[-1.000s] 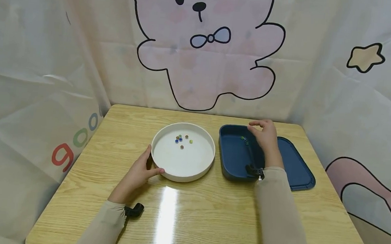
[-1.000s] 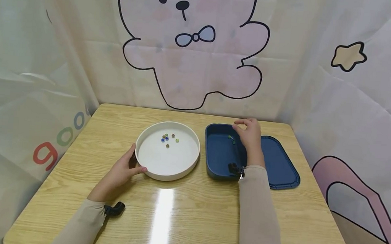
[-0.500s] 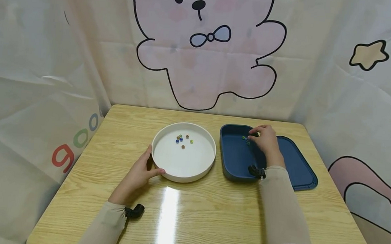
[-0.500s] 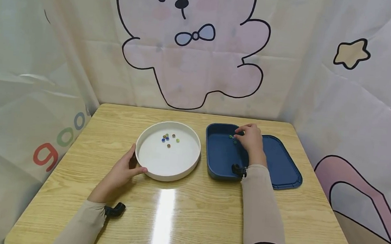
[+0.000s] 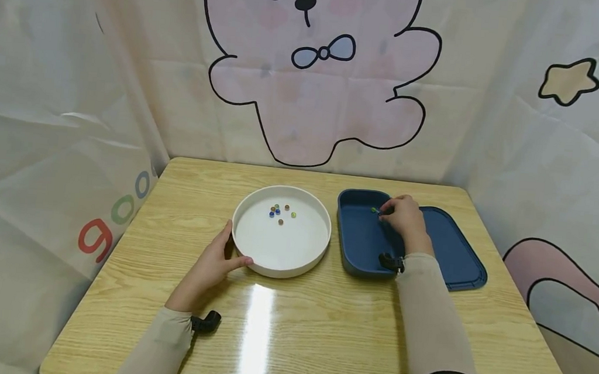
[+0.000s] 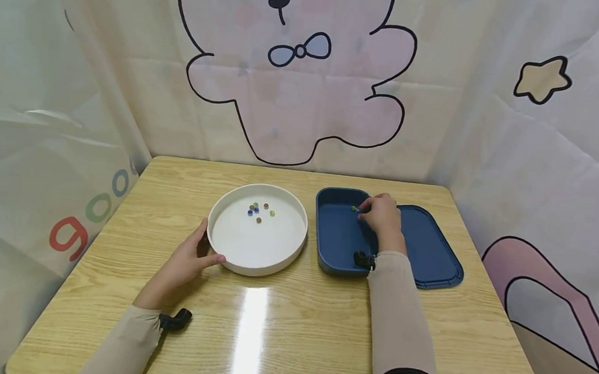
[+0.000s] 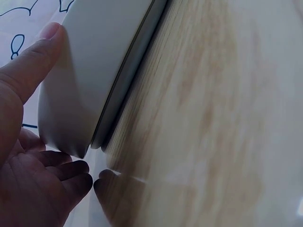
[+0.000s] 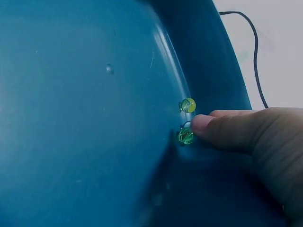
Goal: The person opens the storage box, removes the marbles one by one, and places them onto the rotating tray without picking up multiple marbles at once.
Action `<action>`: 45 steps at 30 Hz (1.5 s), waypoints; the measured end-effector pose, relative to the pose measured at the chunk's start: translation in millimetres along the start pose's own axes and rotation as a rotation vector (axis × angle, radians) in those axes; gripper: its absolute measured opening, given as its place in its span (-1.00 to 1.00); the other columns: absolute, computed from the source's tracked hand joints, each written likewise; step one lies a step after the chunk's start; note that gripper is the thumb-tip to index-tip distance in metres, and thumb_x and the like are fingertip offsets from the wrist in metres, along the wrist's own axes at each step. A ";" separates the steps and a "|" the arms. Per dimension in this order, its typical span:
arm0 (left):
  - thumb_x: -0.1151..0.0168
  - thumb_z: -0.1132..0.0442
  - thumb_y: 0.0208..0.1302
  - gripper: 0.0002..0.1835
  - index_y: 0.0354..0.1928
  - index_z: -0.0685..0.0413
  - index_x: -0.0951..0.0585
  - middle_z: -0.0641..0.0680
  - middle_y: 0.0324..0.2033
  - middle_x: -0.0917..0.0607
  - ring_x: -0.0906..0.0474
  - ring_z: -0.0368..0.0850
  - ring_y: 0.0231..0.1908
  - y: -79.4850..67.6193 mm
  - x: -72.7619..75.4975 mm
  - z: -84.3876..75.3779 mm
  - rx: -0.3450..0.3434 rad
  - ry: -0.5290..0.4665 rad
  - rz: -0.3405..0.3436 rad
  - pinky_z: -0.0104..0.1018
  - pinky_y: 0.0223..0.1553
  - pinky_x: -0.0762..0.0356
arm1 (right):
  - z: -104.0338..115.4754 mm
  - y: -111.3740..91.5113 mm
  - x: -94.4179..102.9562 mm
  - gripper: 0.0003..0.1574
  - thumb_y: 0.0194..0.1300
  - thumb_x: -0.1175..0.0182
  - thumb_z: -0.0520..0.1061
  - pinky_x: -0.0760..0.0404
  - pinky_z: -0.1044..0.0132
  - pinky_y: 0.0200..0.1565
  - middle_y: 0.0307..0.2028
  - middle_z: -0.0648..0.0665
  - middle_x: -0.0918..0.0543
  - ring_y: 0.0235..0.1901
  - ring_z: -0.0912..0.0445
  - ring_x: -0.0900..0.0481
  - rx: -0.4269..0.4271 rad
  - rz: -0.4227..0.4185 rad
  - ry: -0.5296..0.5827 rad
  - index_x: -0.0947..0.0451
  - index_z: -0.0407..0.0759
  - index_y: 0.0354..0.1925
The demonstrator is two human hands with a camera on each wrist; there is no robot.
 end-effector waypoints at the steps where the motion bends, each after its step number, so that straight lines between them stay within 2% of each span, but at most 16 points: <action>1: -0.49 -0.23 0.11 0.35 0.66 -0.01 0.25 0.09 0.64 0.13 0.21 0.08 0.61 0.2 0.2 -0.7 -0.002 0.000 0.000 0.13 0.58 0.11 | 0.9 0.3 0.1 -0.75 0.33 -0.41 -0.09 -0.38 -0.39 0.21 0.32 -0.40 -0.36 0.27 -0.40 -0.32 0.008 0.001 -0.016 -0.73 -0.13 -0.06; 5: -0.51 -0.21 0.10 0.36 0.66 0.02 0.24 0.12 0.64 0.13 0.21 0.10 0.61 0.4 0.4 -1.3 -0.001 0.000 0.000 0.16 0.57 0.12 | 2.6 1.2 -2.1 -0.78 0.32 -0.42 -0.09 -0.38 -0.40 0.21 0.30 -0.40 -0.36 0.27 -0.40 -0.30 0.020 0.022 -0.067 -0.74 -0.13 -0.09; 10: -0.51 -0.20 0.11 0.35 0.66 -0.02 0.25 0.11 0.64 0.13 0.22 0.10 0.61 -2.0 0.7 -0.6 -0.001 -0.004 0.000 0.15 0.57 0.12 | 0.0 2.8 -10.2 -0.83 0.31 -0.43 -0.10 -0.39 -0.38 0.17 0.28 -0.39 -0.36 0.25 -0.39 -0.30 0.008 0.054 -0.089 -0.73 -0.12 -0.15; 16: -0.52 -0.19 0.10 0.36 0.65 0.09 0.23 0.12 0.64 0.12 0.20 0.13 0.61 -4.9 1.1 1.2 0.007 -0.001 -0.001 0.18 0.57 0.12 | -0.7 0.2 -19.5 -0.85 0.32 -0.43 -0.11 -0.35 -0.38 0.22 0.33 -0.42 -0.32 0.29 -0.43 -0.23 -0.008 0.097 -0.119 -0.72 -0.11 -0.17; 23: -0.50 -0.23 0.12 0.36 0.65 0.10 0.23 0.17 0.64 0.12 0.21 0.12 0.61 -2.5 0.4 -1.3 -0.012 0.011 -0.001 0.17 0.57 0.13 | 4.3 -4.4 -13.2 -0.81 0.43 -0.32 -0.05 -0.41 -0.33 0.15 0.31 -0.40 -0.33 0.25 -0.38 -0.29 0.006 0.096 -0.098 -0.74 -0.15 -0.15; 28: -0.50 -0.20 0.13 0.34 0.65 0.05 0.23 0.15 0.64 0.12 0.21 0.12 0.61 -1.2 -0.2 -2.0 -0.011 0.010 -0.002 0.17 0.57 0.13 | 2.7 -5.4 -1.8 -0.72 0.50 -0.24 -0.02 -0.47 -0.29 0.17 0.34 -0.39 -0.32 0.29 -0.34 -0.31 0.017 0.028 -0.007 -0.73 -0.20 -0.12; 32: -0.50 -0.18 0.16 0.32 0.66 0.05 0.23 0.12 0.64 0.12 0.21 0.11 0.61 0.0 -2.6 -1.3 0.004 0.010 0.013 0.16 0.57 0.12 | 2.4 -4.7 15.8 -0.72 0.50 -0.24 -0.06 -0.37 -0.33 0.29 0.36 -0.41 -0.34 0.35 -0.37 -0.28 0.033 -0.056 0.056 -0.71 -0.27 -0.10; 37: -0.50 -0.16 0.18 0.30 0.66 0.06 0.21 0.08 0.64 0.11 0.21 0.10 0.61 0.0 -0.9 -0.4 0.036 0.006 0.004 0.16 0.57 0.10 | 9.3 -1.8 39.6 -0.66 0.51 -0.23 -0.06 -0.31 -0.31 0.34 0.32 -0.40 -0.41 0.35 -0.35 -0.30 0.064 -0.141 0.144 -0.67 -0.35 -0.05; 45: -0.50 -0.19 0.15 0.32 0.66 0.09 0.20 0.12 0.64 0.12 0.21 0.12 0.61 -2.0 1.8 -2.3 0.018 0.007 -0.001 0.15 0.57 0.10 | 24.5 -1.5 56.0 -0.60 0.57 -0.14 0.00 -0.35 -0.31 0.27 0.21 -0.39 -0.44 0.25 -0.31 -0.37 0.096 -0.188 0.276 -0.66 -0.30 0.04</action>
Point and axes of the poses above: each hand's wrist, its own y-axis towards the middle knuckle, its own x-axis out of the back of the hand, z = x × y, the point moved 10 cm from there along y, towards the middle knuckle
